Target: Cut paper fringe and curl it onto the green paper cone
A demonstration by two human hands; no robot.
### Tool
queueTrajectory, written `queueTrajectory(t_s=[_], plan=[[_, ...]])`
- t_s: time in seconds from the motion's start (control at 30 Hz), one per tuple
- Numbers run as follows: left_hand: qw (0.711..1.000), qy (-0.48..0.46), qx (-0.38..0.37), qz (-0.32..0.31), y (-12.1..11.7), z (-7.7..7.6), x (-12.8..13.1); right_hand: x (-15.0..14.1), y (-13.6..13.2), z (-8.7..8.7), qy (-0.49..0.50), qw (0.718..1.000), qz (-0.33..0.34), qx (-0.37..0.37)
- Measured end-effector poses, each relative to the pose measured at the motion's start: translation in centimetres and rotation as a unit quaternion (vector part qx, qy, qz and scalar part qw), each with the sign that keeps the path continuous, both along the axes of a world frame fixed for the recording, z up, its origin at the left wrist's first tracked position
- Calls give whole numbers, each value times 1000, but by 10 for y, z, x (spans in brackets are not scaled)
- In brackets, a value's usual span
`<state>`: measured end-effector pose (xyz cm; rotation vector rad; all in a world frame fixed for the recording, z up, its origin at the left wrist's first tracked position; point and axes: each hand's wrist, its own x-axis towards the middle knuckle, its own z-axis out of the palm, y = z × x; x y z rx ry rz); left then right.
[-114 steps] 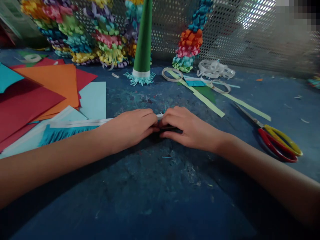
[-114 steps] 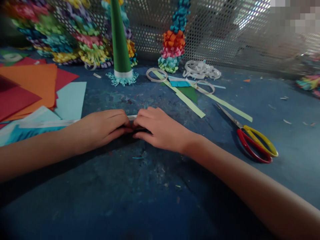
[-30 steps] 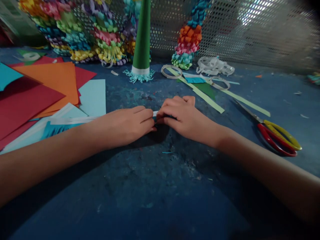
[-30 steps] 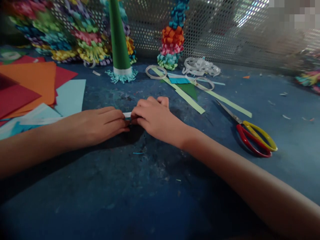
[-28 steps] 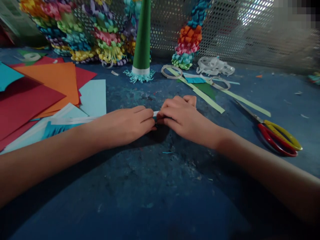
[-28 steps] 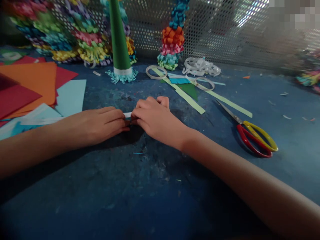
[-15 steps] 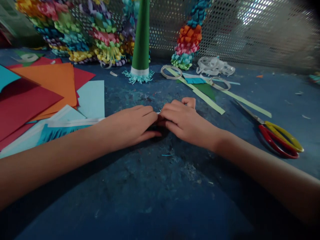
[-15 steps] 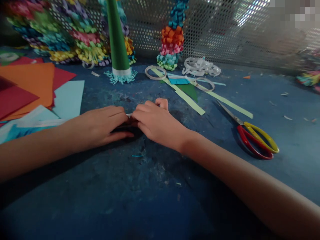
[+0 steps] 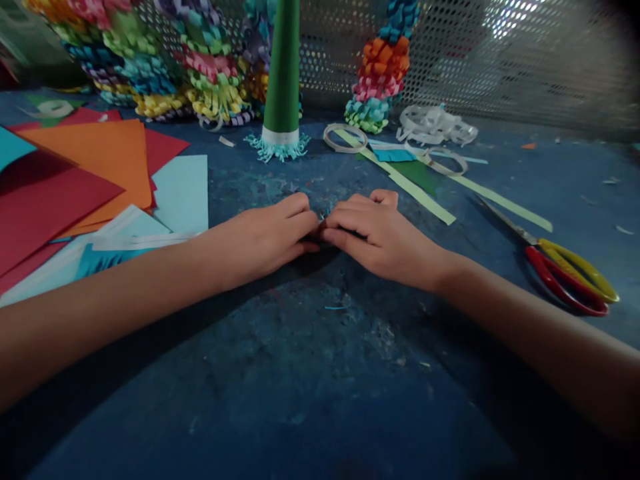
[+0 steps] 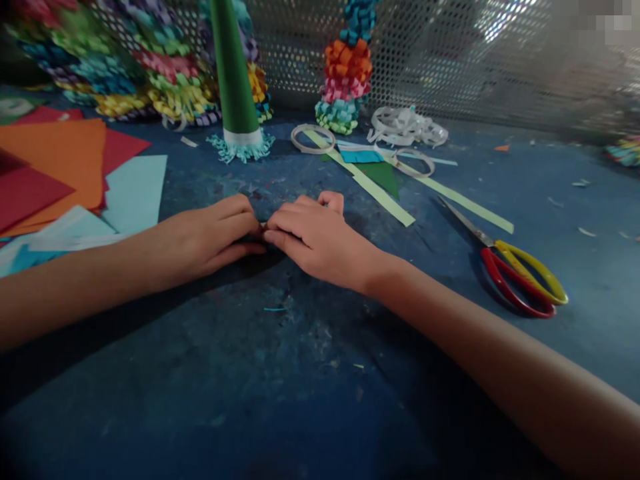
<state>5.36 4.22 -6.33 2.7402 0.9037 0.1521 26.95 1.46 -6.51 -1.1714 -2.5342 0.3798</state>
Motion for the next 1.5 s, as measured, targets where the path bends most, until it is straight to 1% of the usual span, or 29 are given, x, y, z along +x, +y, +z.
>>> queueTrajectory(t_s=[0.1, 0.23, 0.3, 0.4, 0.5, 0.6, 0.67, 0.73, 0.87, 0.93, 1.03, 1.13, 1.23, 1.43, 1.5], plan=[[999, -26, -14, 17, 0, 0, -1, 3, -3, 3, -9, 1000, 19, 4], [1000, -4, -22, 5, 1, 1, 1, 3, -3, 0, -22, 1000, 13, 12], [1000, 10, -9, -3, 0, 1, 1, 2, -2, -1, -28, 1000, 3, 13], [997, 33, 62, -31, -3, -2, -1, -1, -3, 0, -49, 998, -2, 33], [985, 53, 144, -76, -9, -4, -5, -2, -6, 3, -93, 993, -3, 78], [977, 58, 176, -107, -12, -4, -7, -1, -9, 5, -128, 985, 10, 113], [978, 55, 170, -104, -11, -3, -6, 0, -9, 5, -133, 984, 23, 119], [986, 48, 137, -82, -8, -3, -3, 0, -7, 4, -129, 985, 24, 113], [998, 31, 54, -19, -4, 1, 4, -2, -4, 3, -115, 989, 3, 94], [999, 39, 31, 11, -5, 4, 6, -4, -5, 2, -111, 989, -11, 95], [998, 54, 8, 39, -7, 8, 7, -6, -10, 0, -103, 987, -36, 121], [998, 47, -5, 44, -7, 9, 7, -5, -11, -2, -92, 985, -36, 139], [999, 34, -6, 41, -6, 7, 5, -2, -10, -4, -83, 989, -6, 120], [999, -32, 27, 13, -1, -3, -1, 2, -5, -2, -91, 991, 33, 97], [998, -61, 14, 21, 1, -6, -3, 1, -3, -1, -105, 990, 34, 91]])
